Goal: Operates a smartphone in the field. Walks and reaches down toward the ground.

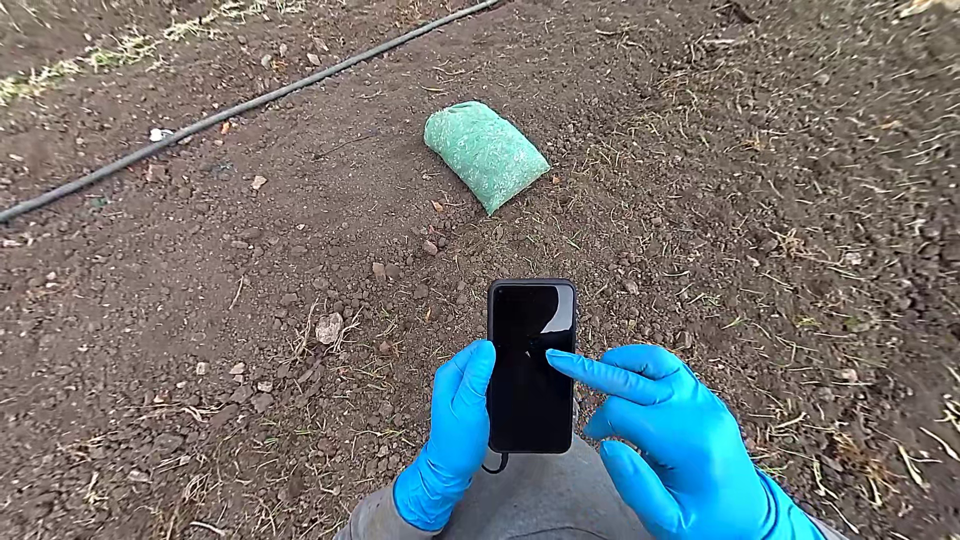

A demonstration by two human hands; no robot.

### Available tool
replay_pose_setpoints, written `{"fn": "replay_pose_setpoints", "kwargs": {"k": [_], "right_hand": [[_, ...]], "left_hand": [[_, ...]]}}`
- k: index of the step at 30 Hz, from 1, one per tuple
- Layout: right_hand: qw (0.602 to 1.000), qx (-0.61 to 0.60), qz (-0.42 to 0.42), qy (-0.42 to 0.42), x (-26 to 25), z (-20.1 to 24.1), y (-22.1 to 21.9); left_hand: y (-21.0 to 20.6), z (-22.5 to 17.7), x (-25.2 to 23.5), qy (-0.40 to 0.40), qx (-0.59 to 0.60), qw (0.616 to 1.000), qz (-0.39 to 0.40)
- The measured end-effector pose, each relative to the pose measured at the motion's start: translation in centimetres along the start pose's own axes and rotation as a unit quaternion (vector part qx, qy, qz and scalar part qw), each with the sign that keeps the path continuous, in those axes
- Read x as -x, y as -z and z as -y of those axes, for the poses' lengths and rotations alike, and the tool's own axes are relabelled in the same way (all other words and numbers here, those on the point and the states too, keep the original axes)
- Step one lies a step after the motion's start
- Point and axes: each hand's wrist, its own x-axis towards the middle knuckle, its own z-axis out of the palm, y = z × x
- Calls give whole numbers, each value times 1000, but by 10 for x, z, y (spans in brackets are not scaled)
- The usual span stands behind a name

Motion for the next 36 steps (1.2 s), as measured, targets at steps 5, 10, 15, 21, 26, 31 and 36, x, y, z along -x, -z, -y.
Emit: {"fn": "replay_pose_setpoints", "kwargs": {"k": [5, 10, 15, 21, 26, 31, 36], "right_hand": [[1000, 4, -2, 3, -3, 2, -1], [1000, 6, 15, 15, -9, 3, -4], [1000, -5, 10, 17, -13, 4, -6], [1000, -13, 11, 8, -12, 2, -6], [1000, -17, 7, 1, -12, 2, -7], [1000, -19, -4, -2, -11, 2, -7], [1000, -14, -10, -8, -10, 1, -5]], "left_hand": [[0, 1, 1, -1, 6, 1000, 10], [-1, 1, 2, 0, 11, 1000, 12], [1, 1, 3, 1, 12, 1000, 13], [2, 0, 4, 6, 14, 1000, 3], [3, 0, 4, 7, 7, 1000, -5], [4, 2, 3, 5, 13, 1000, 0], [2, 2, 1, 6, 11, 1000, 3]]}}
